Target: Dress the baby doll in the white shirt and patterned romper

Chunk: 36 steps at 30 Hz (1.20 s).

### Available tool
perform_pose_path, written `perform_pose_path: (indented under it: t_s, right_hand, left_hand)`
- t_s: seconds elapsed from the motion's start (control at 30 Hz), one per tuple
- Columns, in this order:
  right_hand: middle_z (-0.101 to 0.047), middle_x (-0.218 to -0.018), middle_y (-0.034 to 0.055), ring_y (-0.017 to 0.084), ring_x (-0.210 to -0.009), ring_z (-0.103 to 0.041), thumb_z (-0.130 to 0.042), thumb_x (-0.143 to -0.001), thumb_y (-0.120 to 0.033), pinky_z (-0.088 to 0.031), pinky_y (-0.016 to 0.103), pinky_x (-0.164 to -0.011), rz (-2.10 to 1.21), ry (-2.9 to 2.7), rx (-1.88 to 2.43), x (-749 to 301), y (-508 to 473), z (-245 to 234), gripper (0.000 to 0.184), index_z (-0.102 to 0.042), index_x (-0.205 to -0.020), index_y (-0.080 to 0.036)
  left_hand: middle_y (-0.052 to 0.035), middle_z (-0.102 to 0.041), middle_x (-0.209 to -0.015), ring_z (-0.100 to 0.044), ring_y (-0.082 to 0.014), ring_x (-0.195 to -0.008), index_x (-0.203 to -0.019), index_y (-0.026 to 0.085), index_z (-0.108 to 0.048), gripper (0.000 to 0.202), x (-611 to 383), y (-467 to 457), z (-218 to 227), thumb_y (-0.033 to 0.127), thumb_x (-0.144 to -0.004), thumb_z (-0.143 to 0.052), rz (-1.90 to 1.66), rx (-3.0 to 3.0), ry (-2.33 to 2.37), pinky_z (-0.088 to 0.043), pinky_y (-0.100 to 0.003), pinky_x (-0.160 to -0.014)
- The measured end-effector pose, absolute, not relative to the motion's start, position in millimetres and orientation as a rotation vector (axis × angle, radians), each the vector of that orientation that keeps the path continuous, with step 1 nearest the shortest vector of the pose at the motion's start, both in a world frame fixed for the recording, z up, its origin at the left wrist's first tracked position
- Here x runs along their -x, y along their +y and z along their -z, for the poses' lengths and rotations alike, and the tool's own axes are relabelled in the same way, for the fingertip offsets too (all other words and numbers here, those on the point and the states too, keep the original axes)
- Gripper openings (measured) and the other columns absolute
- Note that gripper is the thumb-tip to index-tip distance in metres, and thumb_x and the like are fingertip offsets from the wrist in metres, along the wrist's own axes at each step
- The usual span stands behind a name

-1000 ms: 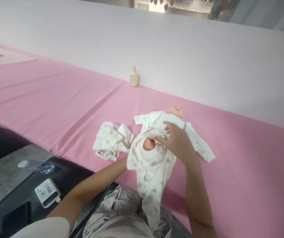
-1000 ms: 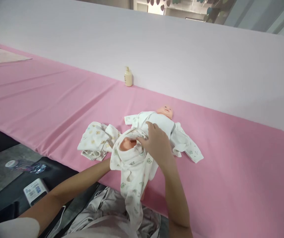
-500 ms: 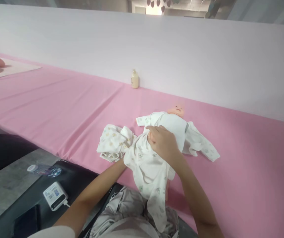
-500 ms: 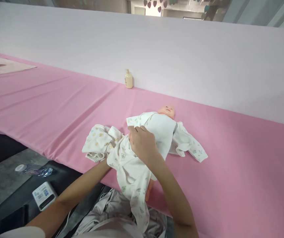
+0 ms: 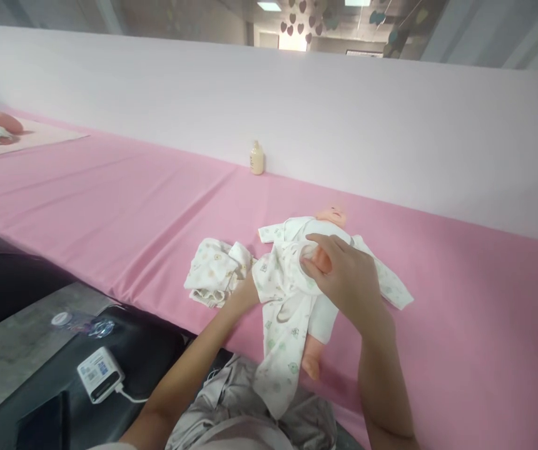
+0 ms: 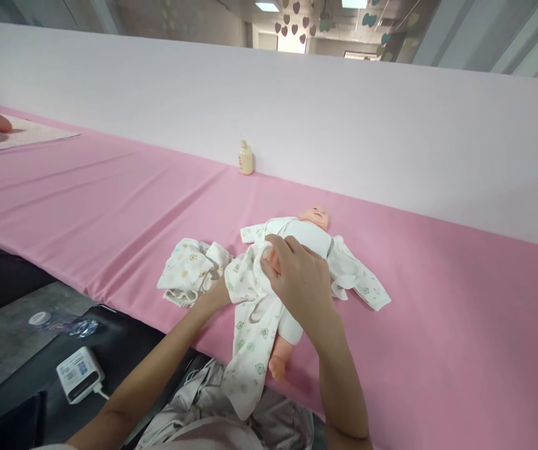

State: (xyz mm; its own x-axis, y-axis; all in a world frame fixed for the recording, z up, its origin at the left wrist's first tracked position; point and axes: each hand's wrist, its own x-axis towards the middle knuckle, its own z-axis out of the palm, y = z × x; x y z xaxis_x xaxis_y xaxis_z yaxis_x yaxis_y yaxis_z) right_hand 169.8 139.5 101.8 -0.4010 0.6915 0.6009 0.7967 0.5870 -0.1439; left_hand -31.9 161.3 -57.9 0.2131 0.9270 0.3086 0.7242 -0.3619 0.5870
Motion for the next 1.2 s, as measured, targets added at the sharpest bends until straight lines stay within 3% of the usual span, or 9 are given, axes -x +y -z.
perform_pose_path:
  t_s: [0.1, 0.23, 0.33, 0.43, 0.6, 0.73, 0.9, 1.03, 1.2]
  right_hand:
    - [-0.062, -0.083, 0.0005, 0.013, -0.066, -0.055, -0.057, -0.080, -0.029, -0.035, 0.023, -0.054, 0.044, -2.252, 1.186, -174, 135, -107, 0.032, -0.055, -0.111, -0.023]
    - [-0.062, -0.096, 0.0020, 0.016, -0.081, -0.057, -0.057, -0.080, -0.024, -0.038, 0.025, -0.061, -0.263, -2.524, 0.969, -162, 130, -106, 0.038, -0.050, -0.118, -0.024]
    - [-0.061, -0.095, 0.0021, 0.015, -0.083, -0.055, -0.052, -0.080, -0.015, -0.038, 0.027, -0.067, -0.432, -2.732, 0.649, -144, 132, -95, 0.026, -0.054, -0.106, -0.021]
    - [-0.060, -0.087, 0.0019, 0.014, -0.078, -0.053, -0.052, -0.078, -0.011, -0.038, 0.027, -0.067, -0.545, -2.804, 0.546, -132, 135, -82, 0.015, -0.056, -0.091, -0.018]
    - [-0.061, -0.102, 0.0040, 0.017, -0.090, -0.055, -0.059, -0.077, -0.018, -0.043, 0.029, -0.073, -0.865, -2.594, 0.688, -140, 123, -63, 0.039, -0.051, -0.115, -0.022]
    - [-0.064, -0.100, 0.0035, 0.014, -0.085, -0.059, -0.055, -0.082, -0.023, -0.046, 0.028, -0.073, -1.012, -2.336, 0.663, -161, 119, -40, 0.028, -0.057, -0.110, -0.022]
    - [-0.065, -0.082, 0.0043, 0.015, -0.075, -0.058, -0.042, -0.089, -0.025, -0.044, 0.028, -0.067, -0.425, -1.985, 1.251, -191, 152, 2, 0.022, -0.063, -0.091, -0.019]
    - [-0.061, -0.078, 0.0088, 0.023, -0.082, -0.051, -0.057, -0.077, -0.029, -0.038, 0.034, -0.071, 0.111, -2.283, 1.432, -187, 171, 34, 0.016, -0.062, -0.078, -0.015]
    - [-0.056, -0.067, 0.0029, 0.018, -0.075, -0.049, -0.055, -0.078, -0.025, -0.034, 0.033, -0.075, -0.039, -2.192, 1.264, -170, 164, 49, 0.017, -0.055, -0.063, -0.017]
  left_hand:
    - [-0.0098, -0.062, -0.108, -0.049, -0.0273, -0.116, -0.099, 0.017, -0.064, 0.024, 37, 142, 43, 0.011, -0.082, -0.047, -0.780, -2.408, 1.579, -0.035, -0.046, -0.104]
    - [-0.0095, -0.063, -0.105, -0.056, -0.0244, -0.104, -0.098, 0.016, -0.063, 0.045, 51, 110, 1, -0.004, -0.069, -0.036, -0.821, -2.198, 1.825, -0.046, -0.042, -0.093]
    - [-0.0076, -0.051, -0.128, -0.049, -0.0226, -0.117, -0.130, 0.021, -0.041, 0.064, 53, 95, -35, 0.001, -0.070, -0.044, -0.929, -2.135, 1.467, -0.042, -0.041, -0.100]
    - [-0.0095, -0.042, -0.138, -0.043, -0.0232, -0.125, -0.137, 0.023, -0.029, 0.070, 50, 91, -49, 0.011, -0.074, -0.055, -0.865, -2.076, 1.115, -0.040, -0.039, -0.103]
    - [-0.0116, -0.046, -0.134, -0.047, -0.0256, -0.122, -0.135, 0.023, -0.036, 0.072, 49, 93, -15, 0.029, -0.072, -0.069, -0.849, -2.029, 1.098, -0.043, -0.039, -0.100]
    - [-0.0100, -0.061, -0.118, -0.057, -0.0247, -0.110, -0.121, 0.021, -0.051, 0.052, 39, 85, 17, 0.029, -0.073, -0.069, -1.132, -2.143, 1.197, -0.048, -0.040, -0.094]
    - [-0.0063, -0.065, -0.101, -0.061, -0.0188, -0.097, -0.086, 0.019, -0.062, 0.011, 39, 74, 20, 0.016, -0.076, -0.065, -1.449, -2.300, 1.216, -0.052, -0.032, -0.085]
    - [-0.0065, -0.061, -0.108, -0.059, -0.0181, -0.102, -0.095, 0.020, -0.062, 0.014, 52, 76, 26, 0.021, -0.081, -0.059, -1.127, -2.362, 1.319, -0.051, -0.029, -0.084]
    - [-0.0062, -0.058, -0.113, -0.059, -0.0189, -0.100, -0.099, 0.021, -0.061, 0.019, 58, 68, 23, 0.021, -0.080, -0.058, -0.700, -2.302, 1.468, -0.051, -0.029, -0.081]
